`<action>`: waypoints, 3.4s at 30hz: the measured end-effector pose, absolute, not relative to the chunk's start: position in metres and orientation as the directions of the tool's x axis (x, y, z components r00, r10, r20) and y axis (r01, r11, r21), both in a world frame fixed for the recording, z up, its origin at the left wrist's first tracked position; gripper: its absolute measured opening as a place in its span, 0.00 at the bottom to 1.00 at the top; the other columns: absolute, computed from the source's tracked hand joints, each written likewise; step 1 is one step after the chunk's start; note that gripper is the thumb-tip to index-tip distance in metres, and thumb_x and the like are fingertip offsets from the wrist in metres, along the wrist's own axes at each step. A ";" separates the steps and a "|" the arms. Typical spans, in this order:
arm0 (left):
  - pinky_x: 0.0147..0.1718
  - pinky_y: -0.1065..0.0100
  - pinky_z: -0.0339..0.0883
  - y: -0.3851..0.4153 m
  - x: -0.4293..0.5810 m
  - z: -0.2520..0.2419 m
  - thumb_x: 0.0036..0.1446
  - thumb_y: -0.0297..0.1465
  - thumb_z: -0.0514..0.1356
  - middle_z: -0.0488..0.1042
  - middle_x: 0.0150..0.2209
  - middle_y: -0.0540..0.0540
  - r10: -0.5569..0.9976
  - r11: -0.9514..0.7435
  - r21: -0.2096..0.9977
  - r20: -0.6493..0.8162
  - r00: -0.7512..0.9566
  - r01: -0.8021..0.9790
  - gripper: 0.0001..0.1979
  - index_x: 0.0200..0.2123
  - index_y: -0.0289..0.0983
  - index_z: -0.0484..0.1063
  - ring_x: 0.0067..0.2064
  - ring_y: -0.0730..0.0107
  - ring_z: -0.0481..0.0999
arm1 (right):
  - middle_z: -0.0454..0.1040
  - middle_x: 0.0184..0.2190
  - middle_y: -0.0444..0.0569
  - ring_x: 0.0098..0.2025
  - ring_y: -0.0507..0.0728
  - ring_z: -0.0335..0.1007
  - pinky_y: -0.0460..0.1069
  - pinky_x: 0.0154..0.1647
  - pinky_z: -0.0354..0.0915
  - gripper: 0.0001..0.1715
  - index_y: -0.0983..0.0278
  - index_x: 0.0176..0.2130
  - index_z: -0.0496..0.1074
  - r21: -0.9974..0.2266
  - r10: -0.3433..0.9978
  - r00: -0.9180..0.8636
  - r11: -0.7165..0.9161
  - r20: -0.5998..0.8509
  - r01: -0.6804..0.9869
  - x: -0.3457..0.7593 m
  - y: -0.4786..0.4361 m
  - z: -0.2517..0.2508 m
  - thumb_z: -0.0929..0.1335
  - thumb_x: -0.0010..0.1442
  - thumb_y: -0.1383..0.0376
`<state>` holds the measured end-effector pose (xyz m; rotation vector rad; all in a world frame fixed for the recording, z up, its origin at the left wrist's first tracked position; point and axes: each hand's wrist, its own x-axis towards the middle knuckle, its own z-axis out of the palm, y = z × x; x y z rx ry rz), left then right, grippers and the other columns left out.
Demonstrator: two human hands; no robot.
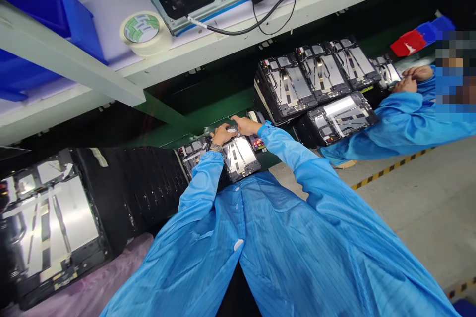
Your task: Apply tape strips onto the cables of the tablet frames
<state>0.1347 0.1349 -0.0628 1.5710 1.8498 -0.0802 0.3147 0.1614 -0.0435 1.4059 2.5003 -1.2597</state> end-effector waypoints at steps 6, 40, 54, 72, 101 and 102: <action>0.69 0.42 0.52 0.133 0.135 -0.058 0.54 0.56 0.67 0.74 0.65 0.39 0.842 0.256 0.375 -0.540 -0.015 0.891 0.36 0.62 0.47 0.72 0.70 0.42 0.66 | 0.83 0.39 0.51 0.40 0.59 0.79 0.47 0.39 0.66 0.53 0.68 0.74 0.51 -0.524 0.718 -0.557 0.310 -0.419 0.793 0.305 0.160 -0.035 0.69 0.55 0.79; 0.68 0.42 0.50 0.129 0.134 -0.059 0.55 0.51 0.69 0.75 0.63 0.36 0.875 0.239 0.436 -0.485 0.003 0.868 0.32 0.60 0.44 0.74 0.68 0.41 0.66 | 0.72 0.52 0.60 0.53 0.67 0.72 0.62 0.58 0.70 0.47 0.66 0.76 0.48 -0.669 0.997 -0.070 0.027 -0.038 0.743 0.314 0.115 -0.063 0.68 0.65 0.67; 0.68 0.36 0.45 0.126 0.130 -0.065 0.55 0.53 0.69 0.76 0.61 0.32 0.903 0.127 0.423 -0.424 0.072 0.897 0.36 0.61 0.40 0.74 0.66 0.36 0.68 | 0.71 0.47 0.58 0.46 0.65 0.72 0.64 0.55 0.72 0.41 0.64 0.75 0.54 -0.722 0.999 -0.035 0.036 0.017 0.691 0.299 0.096 -0.095 0.65 0.68 0.64; 0.60 0.53 0.68 0.063 0.021 -0.080 0.65 0.32 0.63 0.78 0.54 0.38 0.942 0.280 0.850 -0.154 -0.297 0.447 0.14 0.52 0.38 0.75 0.55 0.56 0.76 | 0.77 0.47 0.53 0.46 0.62 0.73 0.55 0.50 0.71 0.38 0.62 0.72 0.59 -0.770 0.922 -0.368 0.318 0.116 0.554 0.249 0.051 -0.090 0.67 0.66 0.66; 0.48 0.64 0.73 0.033 0.074 -0.100 0.65 0.31 0.63 0.74 0.58 0.39 0.896 0.413 0.853 -0.319 -0.308 0.320 0.15 0.54 0.38 0.70 0.40 0.71 0.76 | 0.77 0.38 0.46 0.37 0.57 0.70 0.48 0.38 0.62 0.38 0.63 0.67 0.63 -0.703 0.816 -0.577 0.387 -0.041 0.597 0.223 0.113 -0.084 0.65 0.60 0.77; 0.48 0.64 0.73 0.034 0.074 -0.100 0.65 0.31 0.64 0.75 0.57 0.40 0.891 0.424 0.848 -0.328 -0.316 0.318 0.15 0.53 0.38 0.70 0.39 0.71 0.76 | 0.77 0.38 0.46 0.37 0.57 0.71 0.48 0.38 0.62 0.38 0.63 0.67 0.64 -0.690 0.805 -0.591 0.403 -0.045 0.601 0.223 0.115 -0.083 0.65 0.60 0.77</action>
